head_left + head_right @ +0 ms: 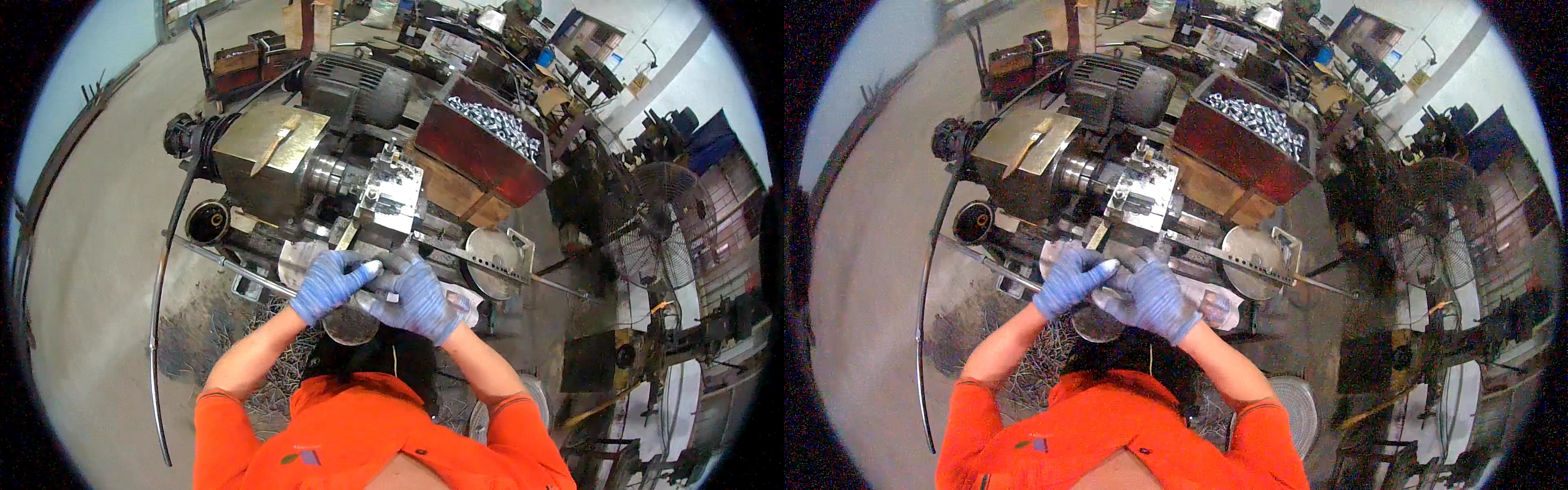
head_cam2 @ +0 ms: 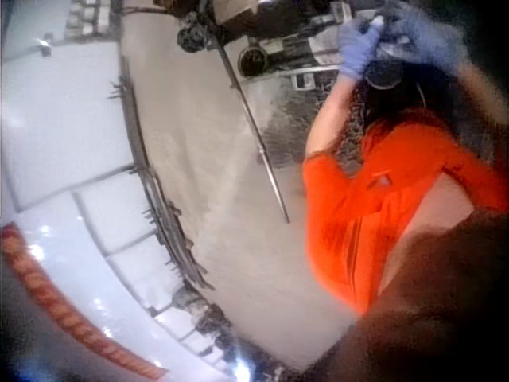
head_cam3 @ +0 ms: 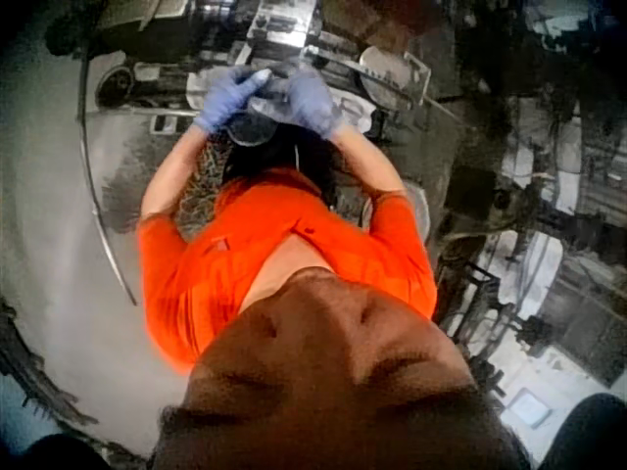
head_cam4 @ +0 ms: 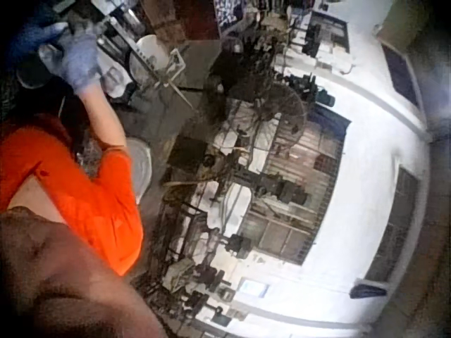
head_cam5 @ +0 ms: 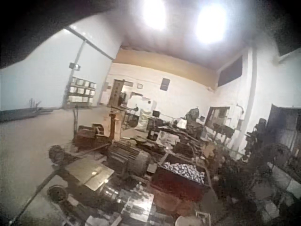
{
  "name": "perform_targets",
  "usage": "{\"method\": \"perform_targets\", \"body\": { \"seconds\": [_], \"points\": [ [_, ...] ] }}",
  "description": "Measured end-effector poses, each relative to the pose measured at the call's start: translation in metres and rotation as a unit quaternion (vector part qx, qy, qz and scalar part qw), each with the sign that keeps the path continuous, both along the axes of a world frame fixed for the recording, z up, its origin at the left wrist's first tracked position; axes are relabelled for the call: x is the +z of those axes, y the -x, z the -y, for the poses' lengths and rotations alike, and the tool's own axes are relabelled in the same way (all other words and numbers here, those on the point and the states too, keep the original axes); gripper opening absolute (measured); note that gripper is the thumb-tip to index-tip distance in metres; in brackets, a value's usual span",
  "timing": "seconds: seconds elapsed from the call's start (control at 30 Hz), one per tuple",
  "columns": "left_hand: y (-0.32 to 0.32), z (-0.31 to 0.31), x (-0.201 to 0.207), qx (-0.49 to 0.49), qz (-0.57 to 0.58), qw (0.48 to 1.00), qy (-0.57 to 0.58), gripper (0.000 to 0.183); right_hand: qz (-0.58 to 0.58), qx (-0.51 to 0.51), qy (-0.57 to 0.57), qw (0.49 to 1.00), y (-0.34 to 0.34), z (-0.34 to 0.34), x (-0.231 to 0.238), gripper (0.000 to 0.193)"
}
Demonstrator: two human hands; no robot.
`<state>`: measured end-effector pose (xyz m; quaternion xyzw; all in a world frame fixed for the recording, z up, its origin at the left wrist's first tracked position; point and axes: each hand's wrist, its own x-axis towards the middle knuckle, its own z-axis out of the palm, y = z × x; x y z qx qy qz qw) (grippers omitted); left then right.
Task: The person operates a lathe machine by pulling a lever, adjusting a circular dial, and picking up small metal pieces.
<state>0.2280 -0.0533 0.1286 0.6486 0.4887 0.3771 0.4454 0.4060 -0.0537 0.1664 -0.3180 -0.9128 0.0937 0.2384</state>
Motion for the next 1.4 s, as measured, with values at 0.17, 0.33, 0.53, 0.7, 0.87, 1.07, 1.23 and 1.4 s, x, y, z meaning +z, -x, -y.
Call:
{"method": "perform_targets", "body": {
  "seconds": [0.17,0.33,0.53,0.7,0.87,1.07,1.23,1.4],
  "points": [
    [0.092,0.003,0.027,0.071,-0.117,0.989,-0.058,0.038,0.023,-0.001,0.000,1.000,0.029,-0.045,0.015,0.024],
    [0.227,0.049,0.032,0.319,-0.235,0.916,-0.061,0.034,0.222,-0.120,-0.033,0.967,0.062,-0.131,0.008,0.050],
    [0.316,0.141,-0.013,0.413,-0.461,0.782,-0.068,0.031,0.172,-0.134,0.051,0.975,0.076,-0.173,-0.014,0.056],
    [0.304,0.176,-0.038,0.434,-0.394,0.810,0.011,0.033,0.134,-0.132,0.080,0.979,0.083,-0.179,-0.025,0.052],
    [0.282,0.187,-0.049,0.404,-0.495,0.766,0.069,0.041,0.164,-0.106,0.143,0.970,0.088,-0.176,-0.005,0.049],
    [0.286,0.176,-0.070,0.401,-0.542,0.729,0.122,0.026,0.205,-0.091,0.091,0.970,0.097,-0.174,0.004,0.056],
    [0.401,0.165,-0.096,0.354,-0.645,0.670,-0.101,0.005,0.257,-0.111,0.111,0.954,0.103,-0.174,-0.001,0.054],
    [0.494,0.129,-0.098,0.374,-0.724,0.576,-0.067,0.004,0.221,-0.117,0.083,0.965,0.102,-0.171,0.000,0.054]
  ]
}}
